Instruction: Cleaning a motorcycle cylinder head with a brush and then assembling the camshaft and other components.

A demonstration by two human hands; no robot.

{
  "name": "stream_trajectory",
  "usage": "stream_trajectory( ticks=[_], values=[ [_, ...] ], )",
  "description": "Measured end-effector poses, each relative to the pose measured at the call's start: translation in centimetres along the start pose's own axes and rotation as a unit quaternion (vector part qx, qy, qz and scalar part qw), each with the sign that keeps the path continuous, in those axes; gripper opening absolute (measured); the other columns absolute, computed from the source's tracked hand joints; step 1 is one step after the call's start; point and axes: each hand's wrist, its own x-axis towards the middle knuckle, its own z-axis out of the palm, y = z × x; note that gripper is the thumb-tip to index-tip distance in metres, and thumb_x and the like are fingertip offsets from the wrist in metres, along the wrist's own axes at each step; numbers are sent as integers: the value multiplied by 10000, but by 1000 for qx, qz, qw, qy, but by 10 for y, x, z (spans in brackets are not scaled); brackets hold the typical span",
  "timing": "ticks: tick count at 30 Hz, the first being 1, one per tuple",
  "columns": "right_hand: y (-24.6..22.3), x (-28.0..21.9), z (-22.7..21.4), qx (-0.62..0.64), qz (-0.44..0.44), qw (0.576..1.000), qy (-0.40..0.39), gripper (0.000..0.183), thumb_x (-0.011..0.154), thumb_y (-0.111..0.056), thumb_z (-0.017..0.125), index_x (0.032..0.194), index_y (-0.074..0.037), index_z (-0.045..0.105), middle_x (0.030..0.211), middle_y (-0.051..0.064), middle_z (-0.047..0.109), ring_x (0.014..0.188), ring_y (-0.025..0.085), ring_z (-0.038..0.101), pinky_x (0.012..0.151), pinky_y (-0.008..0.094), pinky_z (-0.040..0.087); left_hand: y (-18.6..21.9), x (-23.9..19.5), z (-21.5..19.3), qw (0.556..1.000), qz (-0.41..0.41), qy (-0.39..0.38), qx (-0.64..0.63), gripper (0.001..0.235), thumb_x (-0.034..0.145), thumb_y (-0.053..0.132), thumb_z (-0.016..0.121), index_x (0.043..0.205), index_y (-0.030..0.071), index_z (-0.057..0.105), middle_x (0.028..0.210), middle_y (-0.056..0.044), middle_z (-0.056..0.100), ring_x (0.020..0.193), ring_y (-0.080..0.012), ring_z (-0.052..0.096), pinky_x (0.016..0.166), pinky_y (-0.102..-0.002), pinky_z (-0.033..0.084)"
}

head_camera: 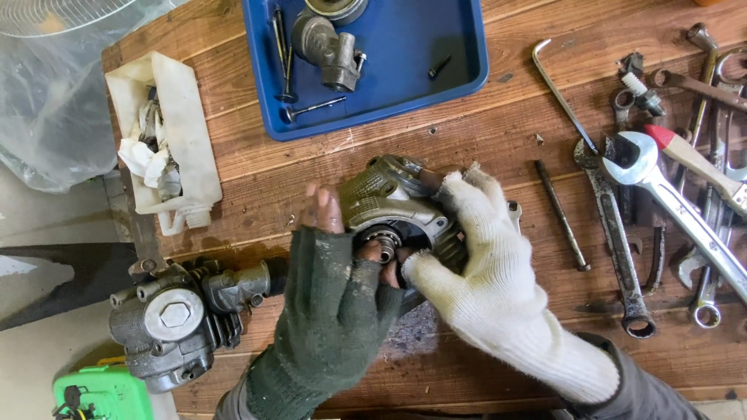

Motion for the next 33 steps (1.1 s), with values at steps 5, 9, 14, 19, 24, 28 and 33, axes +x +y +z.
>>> stream_trajectory(
  ticks=[5,9,14,19,24,28,33],
  values=[
    [2,0,1,12,-29,999,14,793,649,-258,790,1391,-88,568,1463,184,520,1464,333,429,1171,403,316,-1,-1,4,1000,-10,11,-13,370,1079,269,568,1290,-33,529,1477,-410,406,1394,-648,490,1198,-743,509],
    [0,-1,0,22,-52,998,21,743,662,-209,769,1370,-72,587,1408,190,545,1449,345,446,1179,404,321,2,0,5,1000,-10,8,3,390,1080,276,593,1309,-27,504,1468,-421,427,1391,-642,496,1181,-743,518],
    [-1,-2,0,17,-38,999,15,745,665,-224,764,1371,-73,579,1411,187,534,1452,339,437,1174,396,318,1,1,-1,1000,-5,-20,-11,353,1076,218,552,1277,-71,525,1478,-396,407,1405,-619,477,1209,-717,503],
    [2,-3,0,2,-25,1000,8,781,675,-288,764,1399,-79,557,1455,196,513,1457,343,428,1154,409,332,-4,-3,-11,996,-29,-70,-54,328,1049,233,653,1197,-59,634,1536,-358,347,1462,-582,404,1245,-690,442],
    [8,-5,2,-6,-60,998,24,798,692,-293,785,1405,-39,533,1452,258,509,1447,398,431,1153,454,340,-6,-4,-22,983,-92,-93,-129,290,1016,202,662,1191,-28,678,1600,-304,328,1476,-545,462,1183,-603,535],
    [3,-3,-2,4,-23,1000,-2,803,665,-309,778,1404,-99,542,1470,193,506,1461,353,416,1152,427,327,-8,1,-22,979,-97,-85,-156,249,1027,117,592,1227,-13,664,1601,-298,346,1525,-550,388,1284,-656,395],
    [12,-4,1,-3,-48,999,5,865,639,-326,799,1424,-85,525,1478,198,494,1445,345,437,1155,422,329,-7,-3,-19,967,-131,-105,-193,296,1044,111,575,1290,-20,677,1637,-280,287,1535,-520,384,1249,-592,462]
  ],
)
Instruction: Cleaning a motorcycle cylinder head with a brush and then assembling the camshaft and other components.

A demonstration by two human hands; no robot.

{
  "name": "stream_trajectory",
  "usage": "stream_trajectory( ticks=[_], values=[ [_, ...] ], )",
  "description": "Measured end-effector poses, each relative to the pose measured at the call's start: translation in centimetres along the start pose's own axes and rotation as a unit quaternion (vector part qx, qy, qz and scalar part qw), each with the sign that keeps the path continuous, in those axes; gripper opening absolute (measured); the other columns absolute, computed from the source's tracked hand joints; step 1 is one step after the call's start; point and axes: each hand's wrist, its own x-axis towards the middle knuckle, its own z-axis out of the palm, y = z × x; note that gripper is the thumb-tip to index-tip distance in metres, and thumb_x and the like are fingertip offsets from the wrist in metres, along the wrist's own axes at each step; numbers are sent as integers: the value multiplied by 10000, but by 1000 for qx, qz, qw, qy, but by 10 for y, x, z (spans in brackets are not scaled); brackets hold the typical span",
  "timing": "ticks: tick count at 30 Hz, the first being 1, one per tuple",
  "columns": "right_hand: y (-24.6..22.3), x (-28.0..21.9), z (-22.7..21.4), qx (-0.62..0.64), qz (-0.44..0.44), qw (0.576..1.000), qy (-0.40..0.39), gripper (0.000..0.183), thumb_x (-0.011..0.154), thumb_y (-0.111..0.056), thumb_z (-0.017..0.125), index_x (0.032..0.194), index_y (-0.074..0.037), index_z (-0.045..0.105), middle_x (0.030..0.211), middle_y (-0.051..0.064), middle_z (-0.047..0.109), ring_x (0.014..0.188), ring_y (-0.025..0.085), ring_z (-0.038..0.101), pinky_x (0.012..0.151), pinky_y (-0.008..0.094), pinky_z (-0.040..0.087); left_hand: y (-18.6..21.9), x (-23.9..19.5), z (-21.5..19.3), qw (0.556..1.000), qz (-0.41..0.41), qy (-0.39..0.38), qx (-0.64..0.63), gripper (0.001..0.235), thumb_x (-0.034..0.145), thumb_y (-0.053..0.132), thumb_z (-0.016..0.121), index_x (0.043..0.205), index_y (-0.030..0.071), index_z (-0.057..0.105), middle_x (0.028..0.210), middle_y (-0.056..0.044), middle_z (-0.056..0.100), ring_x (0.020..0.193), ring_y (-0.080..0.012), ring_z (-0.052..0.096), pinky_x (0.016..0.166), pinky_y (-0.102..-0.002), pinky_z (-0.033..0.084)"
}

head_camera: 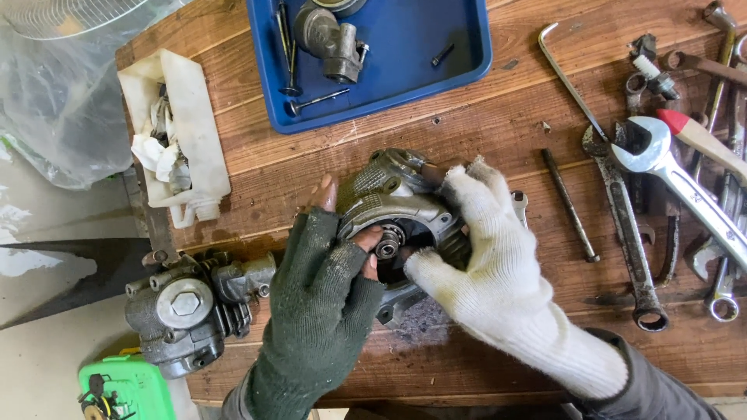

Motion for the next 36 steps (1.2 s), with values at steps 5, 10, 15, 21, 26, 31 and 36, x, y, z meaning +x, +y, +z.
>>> stream_trajectory(
  ticks=[5,10,15,21,26,31,36],
  values=[
    [-1,1,-2,-7,15,1000,-11,893,636,-353,806,1433,-76,515,1498,214,475,1468,363,401,1157,437,320,-4,-2,5,1000,8,21,-9,192,1051,96,561,1195,18,660,1646,-275,282,1422,-519,534,1123,-610,509],
    [-5,2,-5,0,21,999,-24,879,639,-335,802,1435,-93,517,1495,206,474,1480,363,380,1164,437,298,2,6,0,999,1,26,-24,131,1052,114,545,1101,9,605,1611,-303,360,1299,-522,599,1061,-594,494],
    [-4,1,-4,-17,19,999,-20,853,651,-348,806,1418,-100,527,1495,232,473,1487,373,380,1148,432,318,-4,5,1,997,-36,-5,-72,106,1025,153,597,1102,80,604,1641,-247,344,1080,-411,647,825,-565,501],
    [-14,3,-6,-18,24,999,-21,776,640,-316,778,1356,-120,551,1442,192,505,1468,358,401,1140,426,326,1,13,-7,998,6,-4,-55,159,1031,108,557,1163,50,624,1573,-264,429,1264,-475,567,1023,-582,484],
    [-7,2,-1,-23,12,1000,-8,840,637,-308,779,1407,-79,531,1472,205,492,1469,352,404,1149,418,333,-5,9,1,997,9,29,-76,151,1035,92,518,1114,37,635,1529,-260,486,1245,-474,606,1029,-567,502],
    [-12,3,-2,-11,23,1000,-9,793,641,-300,774,1372,-81,559,1423,167,520,1457,326,426,1147,401,336,-1,11,6,988,-90,53,-111,203,1013,200,544,1122,43,615,1334,-204,629,1161,-381,660,952,-502,552],
    [-8,2,0,-26,24,999,-3,863,628,-315,799,1408,-72,520,1477,201,494,1482,355,393,1154,432,335,5,16,2,983,-73,75,-149,272,1050,230,500,1209,15,545,1229,-180,605,1204,-331,647,1040,-423,527]
  ],
)
